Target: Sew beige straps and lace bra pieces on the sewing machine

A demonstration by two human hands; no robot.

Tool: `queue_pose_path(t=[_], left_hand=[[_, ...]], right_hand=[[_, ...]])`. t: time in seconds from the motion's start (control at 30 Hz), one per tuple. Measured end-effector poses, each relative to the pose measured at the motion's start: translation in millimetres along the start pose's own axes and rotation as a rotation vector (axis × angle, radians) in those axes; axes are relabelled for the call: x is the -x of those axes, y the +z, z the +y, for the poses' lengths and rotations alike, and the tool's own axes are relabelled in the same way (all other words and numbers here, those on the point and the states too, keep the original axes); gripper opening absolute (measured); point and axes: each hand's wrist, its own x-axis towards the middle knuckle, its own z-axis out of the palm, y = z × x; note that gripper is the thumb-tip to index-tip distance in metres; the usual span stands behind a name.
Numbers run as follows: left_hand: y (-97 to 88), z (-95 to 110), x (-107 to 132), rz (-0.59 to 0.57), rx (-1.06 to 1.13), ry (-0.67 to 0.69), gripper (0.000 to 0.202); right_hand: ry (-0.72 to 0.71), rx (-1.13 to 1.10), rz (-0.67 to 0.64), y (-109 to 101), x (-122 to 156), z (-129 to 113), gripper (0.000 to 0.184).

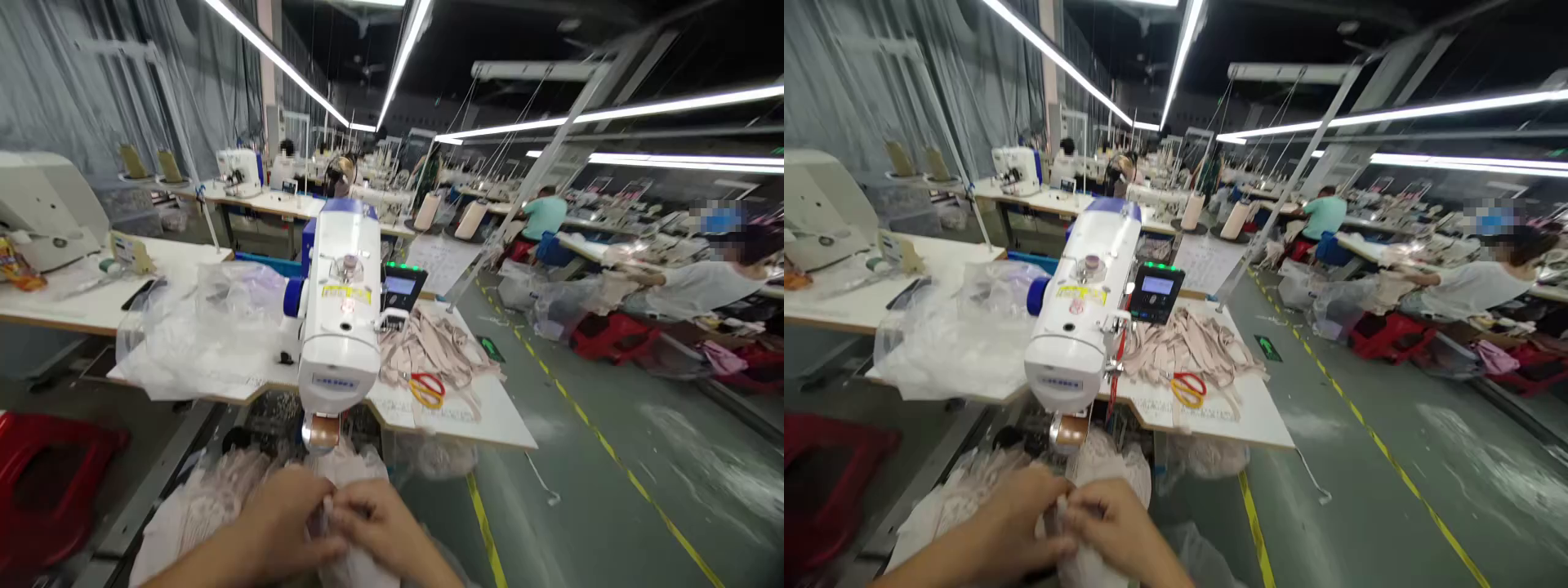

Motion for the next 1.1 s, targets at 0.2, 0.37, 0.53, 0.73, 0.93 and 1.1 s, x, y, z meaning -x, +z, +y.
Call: queue_pose_path(t=[0.2,0.37,0.53,0.73,0.93,1.1], left_hand=[[-21.0,-26.5,-12.7,0.081,0.365,-0.248,0.028],[-26.2,-40.5,-35.3,0.298,0.386,-0.351,0.022],[-26.7,-50.6,-52.3,0.333,0.388,-0.345,0.016],[-23.3,-60.8,-66.2,0.403,0.371,-0.257,0.003],[-23.0,-62.9,-70.2,0.402,0.335,-0.275,0.006],[-24.7,-61.6,-69.4,0.385,0.298,-0.281,0.007]], right_hand=[[0.112,0.114,0.224,-16.7,-18.3,5.9,0.039],[0.124,0.189,0.315,-23.0,-46.0,18.7,0.049],[0.119,0.099,0.289,-34.4,-57.9,23.4,0.054],[0.149,0.070,0.275,-45.4,-63.2,34.1,0.050],[0.095,0.002,0.286,-48.9,-67.0,31.9,0.032],[0.185,0.029,0.334,-47.2,-65.3,25.1,0.031]])
